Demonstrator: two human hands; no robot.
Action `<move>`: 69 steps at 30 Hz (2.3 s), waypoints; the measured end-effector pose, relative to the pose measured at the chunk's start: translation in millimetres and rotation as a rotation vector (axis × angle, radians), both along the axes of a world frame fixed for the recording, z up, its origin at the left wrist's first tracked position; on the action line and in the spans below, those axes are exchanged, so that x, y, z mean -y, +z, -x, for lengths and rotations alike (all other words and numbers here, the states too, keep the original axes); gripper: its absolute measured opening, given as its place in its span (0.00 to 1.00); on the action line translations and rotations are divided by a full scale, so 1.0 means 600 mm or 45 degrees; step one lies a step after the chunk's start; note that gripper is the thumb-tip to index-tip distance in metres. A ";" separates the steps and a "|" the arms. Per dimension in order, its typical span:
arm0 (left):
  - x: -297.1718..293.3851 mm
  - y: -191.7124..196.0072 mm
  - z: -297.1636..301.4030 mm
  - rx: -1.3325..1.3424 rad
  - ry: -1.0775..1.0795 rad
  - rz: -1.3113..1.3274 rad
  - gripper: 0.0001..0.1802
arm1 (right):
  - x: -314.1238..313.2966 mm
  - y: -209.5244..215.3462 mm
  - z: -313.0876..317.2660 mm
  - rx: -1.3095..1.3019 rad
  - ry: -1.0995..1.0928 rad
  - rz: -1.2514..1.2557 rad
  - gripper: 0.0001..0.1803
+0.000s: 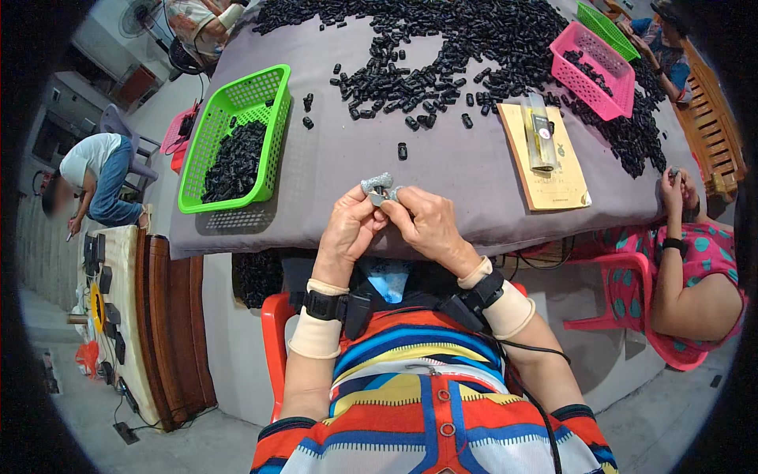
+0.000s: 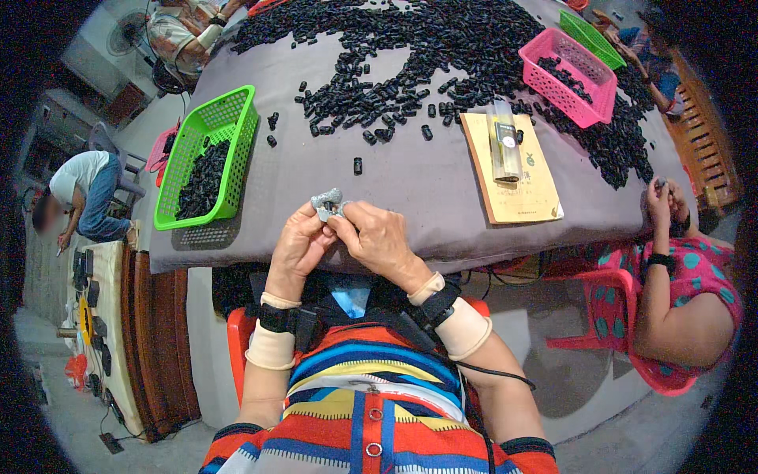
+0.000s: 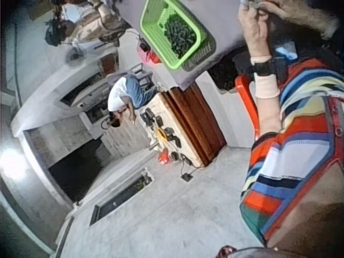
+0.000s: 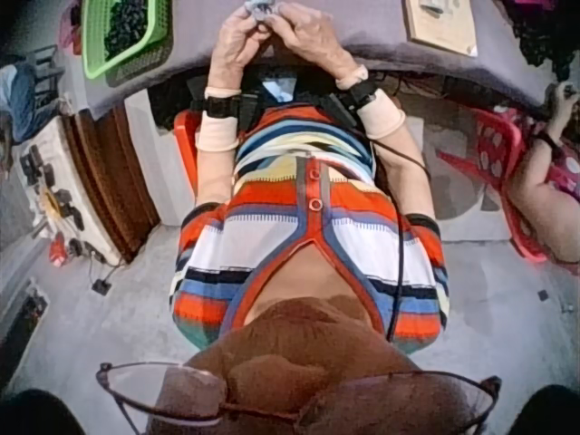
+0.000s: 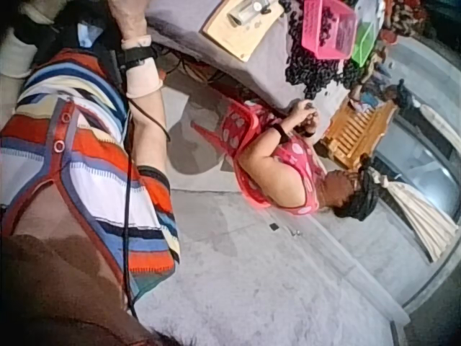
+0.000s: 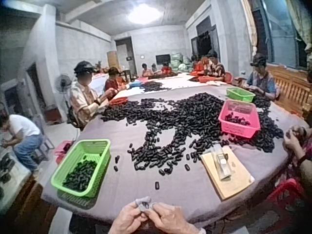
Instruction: Assembling and trimming small black plastic components by hand in a workshop.
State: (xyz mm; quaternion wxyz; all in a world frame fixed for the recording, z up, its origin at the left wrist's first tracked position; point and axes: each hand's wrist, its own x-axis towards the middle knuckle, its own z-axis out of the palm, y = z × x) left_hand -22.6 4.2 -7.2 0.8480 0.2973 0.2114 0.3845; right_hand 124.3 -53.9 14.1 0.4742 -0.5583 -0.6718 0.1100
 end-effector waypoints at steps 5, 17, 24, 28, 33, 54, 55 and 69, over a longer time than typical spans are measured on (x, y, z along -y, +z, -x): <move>0.007 0.015 -0.008 -0.087 0.065 0.024 0.10 | -0.002 -0.002 0.001 0.018 -0.013 -0.006 0.13; 0.004 0.007 -0.005 -0.039 0.027 0.019 0.14 | 0.001 0.001 -0.001 0.014 0.011 -0.008 0.12; 0.002 0.009 -0.004 -0.036 0.011 0.013 0.14 | -0.002 0.002 -0.001 0.010 0.015 -0.005 0.13; 0.003 0.013 -0.004 -0.055 -0.008 0.009 0.13 | -0.003 -0.001 0.003 0.024 -0.044 -0.017 0.13; 0.007 0.043 0.016 -0.318 0.153 -0.132 0.13 | -0.002 0.000 -0.005 -0.194 -0.027 0.029 0.13; -0.092 0.042 -0.068 -1.334 0.408 -1.161 0.12 | -0.006 -0.006 -0.023 -0.984 -0.030 0.201 0.20; -0.090 0.044 -0.089 -1.411 0.460 -1.299 0.11 | -0.005 -0.006 -0.025 -1.046 -0.012 0.214 0.20; -0.076 0.051 -0.087 -0.878 0.148 -0.384 0.08 | -0.008 -0.008 -0.029 -1.096 0.004 0.249 0.21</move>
